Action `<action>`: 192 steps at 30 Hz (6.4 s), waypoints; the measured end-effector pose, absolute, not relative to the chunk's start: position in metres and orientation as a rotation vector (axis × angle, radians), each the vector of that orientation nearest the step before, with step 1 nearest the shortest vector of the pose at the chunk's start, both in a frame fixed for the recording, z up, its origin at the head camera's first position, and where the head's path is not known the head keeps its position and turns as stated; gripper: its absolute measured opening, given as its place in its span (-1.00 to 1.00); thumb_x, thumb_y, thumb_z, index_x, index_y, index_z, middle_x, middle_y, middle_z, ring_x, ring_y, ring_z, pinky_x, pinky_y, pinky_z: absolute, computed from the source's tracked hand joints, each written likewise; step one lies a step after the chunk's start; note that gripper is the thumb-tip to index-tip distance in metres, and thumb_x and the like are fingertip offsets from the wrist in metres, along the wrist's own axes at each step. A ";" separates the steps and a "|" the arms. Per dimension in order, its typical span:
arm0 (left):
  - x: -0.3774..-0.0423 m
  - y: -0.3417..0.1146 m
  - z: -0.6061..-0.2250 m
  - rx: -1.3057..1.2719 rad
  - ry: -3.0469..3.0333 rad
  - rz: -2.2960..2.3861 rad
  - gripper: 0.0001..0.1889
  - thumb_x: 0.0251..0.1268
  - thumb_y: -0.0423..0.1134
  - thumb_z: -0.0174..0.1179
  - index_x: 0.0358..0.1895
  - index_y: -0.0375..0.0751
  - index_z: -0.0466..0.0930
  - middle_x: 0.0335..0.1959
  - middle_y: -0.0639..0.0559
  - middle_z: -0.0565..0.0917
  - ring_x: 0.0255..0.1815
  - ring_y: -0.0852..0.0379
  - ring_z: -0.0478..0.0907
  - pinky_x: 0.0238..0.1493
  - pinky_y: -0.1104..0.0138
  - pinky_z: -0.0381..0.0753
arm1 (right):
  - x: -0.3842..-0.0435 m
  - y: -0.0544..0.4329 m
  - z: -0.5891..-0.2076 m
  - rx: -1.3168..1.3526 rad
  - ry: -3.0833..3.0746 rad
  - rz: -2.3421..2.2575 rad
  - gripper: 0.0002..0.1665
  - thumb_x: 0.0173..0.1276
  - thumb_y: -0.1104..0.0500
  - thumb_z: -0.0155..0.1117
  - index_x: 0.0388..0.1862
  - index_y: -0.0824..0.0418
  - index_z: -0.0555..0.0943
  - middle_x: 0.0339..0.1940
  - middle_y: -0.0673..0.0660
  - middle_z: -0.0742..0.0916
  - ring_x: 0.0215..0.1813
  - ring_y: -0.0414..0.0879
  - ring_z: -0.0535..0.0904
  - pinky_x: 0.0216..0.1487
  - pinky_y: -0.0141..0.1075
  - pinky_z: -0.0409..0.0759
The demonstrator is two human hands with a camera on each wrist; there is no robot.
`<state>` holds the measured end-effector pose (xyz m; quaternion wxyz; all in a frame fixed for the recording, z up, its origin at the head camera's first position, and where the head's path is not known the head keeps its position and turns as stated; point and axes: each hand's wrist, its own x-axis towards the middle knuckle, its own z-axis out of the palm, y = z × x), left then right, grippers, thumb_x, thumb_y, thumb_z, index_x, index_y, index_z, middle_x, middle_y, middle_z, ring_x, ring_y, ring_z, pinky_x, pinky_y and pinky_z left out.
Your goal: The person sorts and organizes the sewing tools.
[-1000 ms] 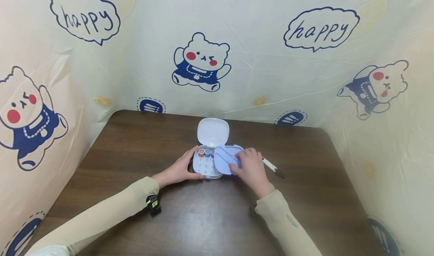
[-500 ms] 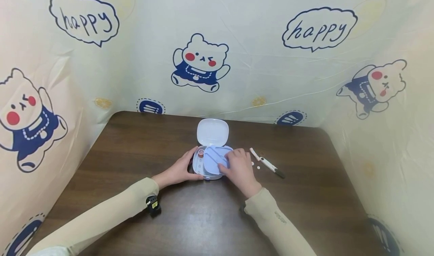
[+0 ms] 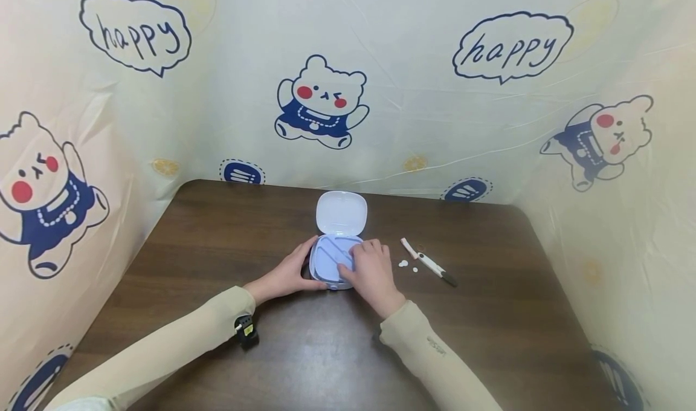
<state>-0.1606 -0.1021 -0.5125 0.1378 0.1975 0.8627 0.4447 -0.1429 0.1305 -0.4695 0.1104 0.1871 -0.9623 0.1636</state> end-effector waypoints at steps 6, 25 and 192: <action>-0.161 -0.102 -0.514 0.578 2.502 1.277 0.25 0.13 0.02 0.58 0.70 -0.29 -0.15 0.62 -0.36 0.13 0.59 -0.21 0.18 0.54 -0.06 0.24 | -0.141 0.125 -0.471 0.529 -2.820 0.468 -0.56 0.28 -0.08 0.55 -0.16 0.28 0.73 -0.23 0.18 0.74 0.01 0.16 0.53 0.08 0.06 0.42; -0.162 -0.101 -0.517 0.620 2.502 1.329 0.24 0.13 -0.01 0.59 0.68 -0.36 -0.12 0.60 -0.40 0.14 0.56 -0.26 0.21 0.50 -0.13 0.27 | -0.139 0.119 -0.476 0.496 -2.789 0.446 -0.58 0.28 -0.08 0.55 -0.19 0.26 0.71 -0.25 0.17 0.72 -0.01 0.15 0.53 0.04 0.05 0.42; -0.161 -0.101 -0.515 0.547 2.488 1.301 0.22 0.20 0.11 0.52 0.72 -0.18 -0.15 0.66 -0.29 0.07 0.64 -0.19 0.10 0.57 -0.08 0.18 | -0.184 0.287 -0.498 0.060 -2.927 0.635 -0.76 0.41 0.18 0.44 -0.01 0.23 0.78 -0.09 0.23 0.83 0.16 0.34 0.50 0.09 0.24 0.27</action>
